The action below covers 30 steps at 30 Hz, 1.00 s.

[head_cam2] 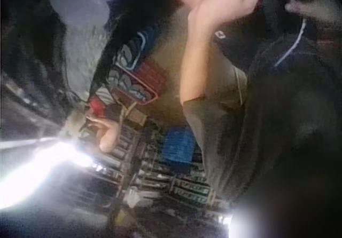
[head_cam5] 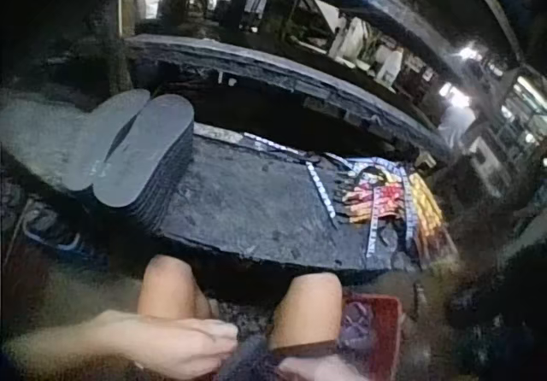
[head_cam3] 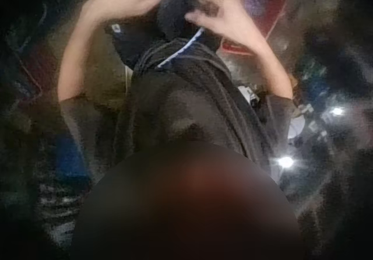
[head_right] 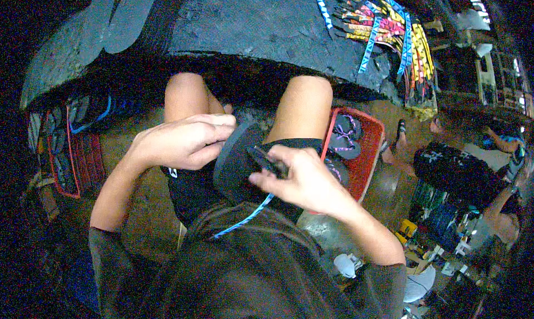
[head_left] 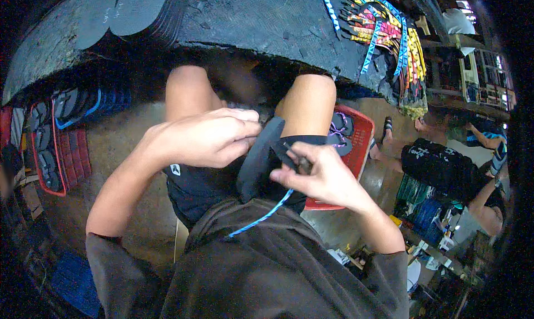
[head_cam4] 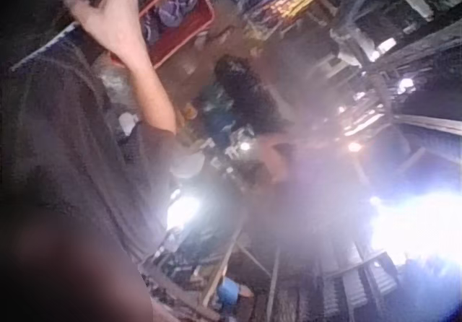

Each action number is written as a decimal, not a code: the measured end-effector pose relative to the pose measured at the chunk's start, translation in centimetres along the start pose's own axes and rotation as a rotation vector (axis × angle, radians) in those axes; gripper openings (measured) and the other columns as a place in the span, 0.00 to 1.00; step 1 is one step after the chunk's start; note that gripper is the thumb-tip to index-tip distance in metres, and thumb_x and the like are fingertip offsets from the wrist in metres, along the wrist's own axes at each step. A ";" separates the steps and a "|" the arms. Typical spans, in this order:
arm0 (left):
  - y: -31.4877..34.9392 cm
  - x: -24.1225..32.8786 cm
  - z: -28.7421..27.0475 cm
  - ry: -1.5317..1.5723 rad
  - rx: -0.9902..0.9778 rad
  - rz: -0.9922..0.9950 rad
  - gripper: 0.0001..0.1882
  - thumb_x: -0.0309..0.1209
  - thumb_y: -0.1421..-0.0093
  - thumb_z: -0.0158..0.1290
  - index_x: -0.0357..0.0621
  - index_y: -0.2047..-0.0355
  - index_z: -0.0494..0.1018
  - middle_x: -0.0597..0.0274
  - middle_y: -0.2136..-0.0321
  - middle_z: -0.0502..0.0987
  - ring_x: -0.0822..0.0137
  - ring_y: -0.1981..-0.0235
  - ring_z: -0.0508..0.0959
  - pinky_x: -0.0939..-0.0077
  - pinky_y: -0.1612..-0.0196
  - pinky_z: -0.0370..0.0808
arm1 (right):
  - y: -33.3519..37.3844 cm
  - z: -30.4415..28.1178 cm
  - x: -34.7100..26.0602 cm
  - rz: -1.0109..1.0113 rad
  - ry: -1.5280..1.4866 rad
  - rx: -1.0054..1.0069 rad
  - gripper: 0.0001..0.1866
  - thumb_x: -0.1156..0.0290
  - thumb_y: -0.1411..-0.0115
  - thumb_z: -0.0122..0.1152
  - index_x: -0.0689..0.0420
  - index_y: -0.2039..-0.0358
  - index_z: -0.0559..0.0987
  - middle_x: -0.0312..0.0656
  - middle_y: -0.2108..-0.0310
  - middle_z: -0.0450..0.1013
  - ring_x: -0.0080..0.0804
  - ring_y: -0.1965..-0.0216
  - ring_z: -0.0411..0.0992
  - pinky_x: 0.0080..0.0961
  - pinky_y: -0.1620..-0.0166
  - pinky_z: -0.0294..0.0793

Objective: The person assembles flip-flops by threading straps through pre-punched holes in the soles and securing them with a small tool. The person places finished pairs into a red basket and continues assembling additional pairs with different strap colors.

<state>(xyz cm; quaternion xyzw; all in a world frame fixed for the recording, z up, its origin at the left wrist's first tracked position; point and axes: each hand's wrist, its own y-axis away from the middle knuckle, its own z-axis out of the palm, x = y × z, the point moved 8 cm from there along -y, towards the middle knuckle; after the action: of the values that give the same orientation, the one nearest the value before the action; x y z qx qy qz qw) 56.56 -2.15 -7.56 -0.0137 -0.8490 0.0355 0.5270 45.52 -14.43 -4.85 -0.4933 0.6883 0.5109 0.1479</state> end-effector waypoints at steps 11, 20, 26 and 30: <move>-0.9 -7.4 7.4 0.882 0.468 -0.142 0.14 0.28 0.32 0.43 0.35 0.58 0.77 0.63 0.66 0.81 0.73 0.70 0.75 0.72 0.66 0.73 | -0.1 -4.8 -0.2 -0.353 0.281 0.019 0.13 0.65 0.35 0.71 0.64 0.61 0.83 0.45 0.72 0.79 0.32 0.72 0.77 0.31 0.68 0.73; -2.7 -8.6 11.3 1.498 0.696 -0.324 0.09 0.34 0.27 0.55 0.43 0.63 0.76 0.69 0.70 0.81 0.80 0.72 0.77 0.83 0.70 0.72 | -2.9 -5.0 5.0 0.003 -0.155 -0.011 0.15 0.66 0.32 0.64 0.66 0.56 0.86 0.38 0.65 0.84 0.19 0.62 0.77 0.25 0.54 0.77; -1.6 -8.8 12.2 1.575 0.739 -0.361 0.06 0.31 0.30 0.58 0.42 0.61 0.76 0.65 0.67 0.83 0.77 0.70 0.80 0.79 0.66 0.76 | -3.9 -4.1 4.9 -0.029 -0.156 -0.025 0.14 0.69 0.35 0.65 0.67 0.57 0.86 0.41 0.65 0.85 0.22 0.61 0.79 0.28 0.52 0.79; -1.2 -8.5 11.9 1.572 0.781 -0.349 0.05 0.30 0.29 0.56 0.41 0.60 0.75 0.61 0.64 0.85 0.72 0.66 0.84 0.73 0.59 0.82 | -4.2 -4.1 3.8 -0.091 -0.072 0.015 0.14 0.68 0.36 0.65 0.67 0.59 0.85 0.45 0.66 0.84 0.28 0.63 0.81 0.30 0.54 0.79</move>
<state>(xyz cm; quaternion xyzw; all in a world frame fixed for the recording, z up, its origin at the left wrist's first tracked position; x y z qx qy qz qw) 49.71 -4.44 -20.37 0.2758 -0.1601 0.2217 0.9215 48.45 -19.88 -8.09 -0.5042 0.6632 0.5160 0.1994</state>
